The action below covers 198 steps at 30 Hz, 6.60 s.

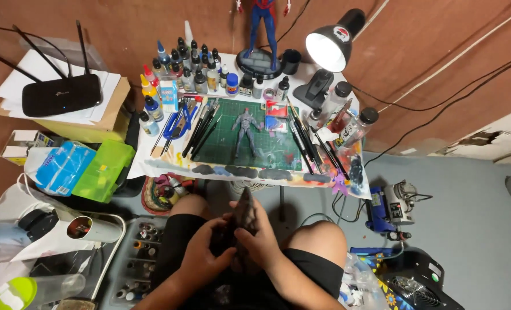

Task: The person is checking reference images on a smartphone and then inspecting a figurine on a workbench.

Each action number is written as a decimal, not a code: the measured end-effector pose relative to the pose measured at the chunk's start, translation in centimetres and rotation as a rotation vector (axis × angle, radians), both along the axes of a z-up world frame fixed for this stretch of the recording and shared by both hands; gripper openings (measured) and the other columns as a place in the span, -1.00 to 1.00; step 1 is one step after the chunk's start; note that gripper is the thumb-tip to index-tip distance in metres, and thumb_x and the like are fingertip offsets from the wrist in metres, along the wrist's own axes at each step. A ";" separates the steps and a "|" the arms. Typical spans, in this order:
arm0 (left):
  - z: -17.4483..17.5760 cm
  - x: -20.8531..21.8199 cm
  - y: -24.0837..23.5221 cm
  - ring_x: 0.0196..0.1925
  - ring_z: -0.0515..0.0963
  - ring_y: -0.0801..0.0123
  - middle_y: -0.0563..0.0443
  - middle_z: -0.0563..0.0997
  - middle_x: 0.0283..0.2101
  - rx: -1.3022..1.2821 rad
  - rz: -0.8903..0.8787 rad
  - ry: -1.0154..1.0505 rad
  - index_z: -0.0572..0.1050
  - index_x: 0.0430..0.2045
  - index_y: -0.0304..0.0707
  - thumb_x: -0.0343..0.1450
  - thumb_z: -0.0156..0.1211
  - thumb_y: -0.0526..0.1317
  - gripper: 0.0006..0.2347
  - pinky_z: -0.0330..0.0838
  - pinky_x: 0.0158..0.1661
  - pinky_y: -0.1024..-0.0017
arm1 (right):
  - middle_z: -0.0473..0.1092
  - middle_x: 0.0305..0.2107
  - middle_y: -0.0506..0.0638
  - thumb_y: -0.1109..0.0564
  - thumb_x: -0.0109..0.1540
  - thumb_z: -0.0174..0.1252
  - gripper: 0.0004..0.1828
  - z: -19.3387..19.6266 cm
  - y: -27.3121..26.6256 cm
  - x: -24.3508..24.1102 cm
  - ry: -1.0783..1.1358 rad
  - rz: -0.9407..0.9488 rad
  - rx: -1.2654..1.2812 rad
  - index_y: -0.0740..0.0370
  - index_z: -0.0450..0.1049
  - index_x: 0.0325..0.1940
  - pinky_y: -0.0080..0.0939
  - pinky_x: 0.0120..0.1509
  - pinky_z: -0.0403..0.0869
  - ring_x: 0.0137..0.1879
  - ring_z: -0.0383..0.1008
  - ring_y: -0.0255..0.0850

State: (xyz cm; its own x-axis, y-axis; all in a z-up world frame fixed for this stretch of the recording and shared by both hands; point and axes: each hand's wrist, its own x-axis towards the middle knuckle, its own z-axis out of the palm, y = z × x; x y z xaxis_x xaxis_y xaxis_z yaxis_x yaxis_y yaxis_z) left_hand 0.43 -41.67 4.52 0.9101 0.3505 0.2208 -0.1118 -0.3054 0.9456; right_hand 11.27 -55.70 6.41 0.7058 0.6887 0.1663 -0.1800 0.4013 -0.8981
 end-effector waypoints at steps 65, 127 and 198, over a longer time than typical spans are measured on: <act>5.3 23.3 10.1 -0.02 0.69 -0.13 -0.48 0.60 0.03 -0.846 -0.435 -0.498 0.42 0.04 -0.51 0.55 -0.22 0.19 -0.41 0.63 -0.58 0.36 | 0.49 -0.08 0.37 0.35 0.39 -0.06 -0.72 -0.2 7.6 20.9 -0.471 -0.474 0.158 0.50 0.32 0.19 0.03 0.20 0.57 0.07 0.60 0.10; 6.2 22.3 9.6 -0.03 0.69 -0.12 -0.52 0.58 0.00 -0.815 -0.308 -0.560 0.30 0.11 -0.63 0.61 -0.28 0.00 -0.51 0.67 -0.44 0.35 | 0.43 -0.12 0.17 0.39 0.32 0.12 -0.68 9.1 12.5 25.4 -0.629 -0.693 -0.048 0.41 0.39 0.17 -0.06 0.26 0.44 0.06 0.51 -0.08; 7.2 21.8 10.0 -0.07 0.71 0.07 -0.29 0.65 0.00 -0.860 -0.202 -0.409 0.29 0.28 -0.31 0.41 0.01 0.32 -0.28 0.56 -0.49 0.41 | 0.48 -0.48 -0.16 -0.08 0.35 0.08 -0.72 11.3 -4.7 6.7 -0.744 -0.621 -0.673 0.10 0.50 -0.32 -0.29 -0.18 0.39 -0.35 0.46 -0.31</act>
State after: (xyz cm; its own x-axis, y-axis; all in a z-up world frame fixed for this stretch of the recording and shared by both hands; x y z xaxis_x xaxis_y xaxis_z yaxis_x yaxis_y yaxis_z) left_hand 22.27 -31.70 11.69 0.8805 0.3861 0.2751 -0.4562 0.5321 0.7133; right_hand 17.99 -60.41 17.75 0.8335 0.3672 0.4128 0.5364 -0.3587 -0.7640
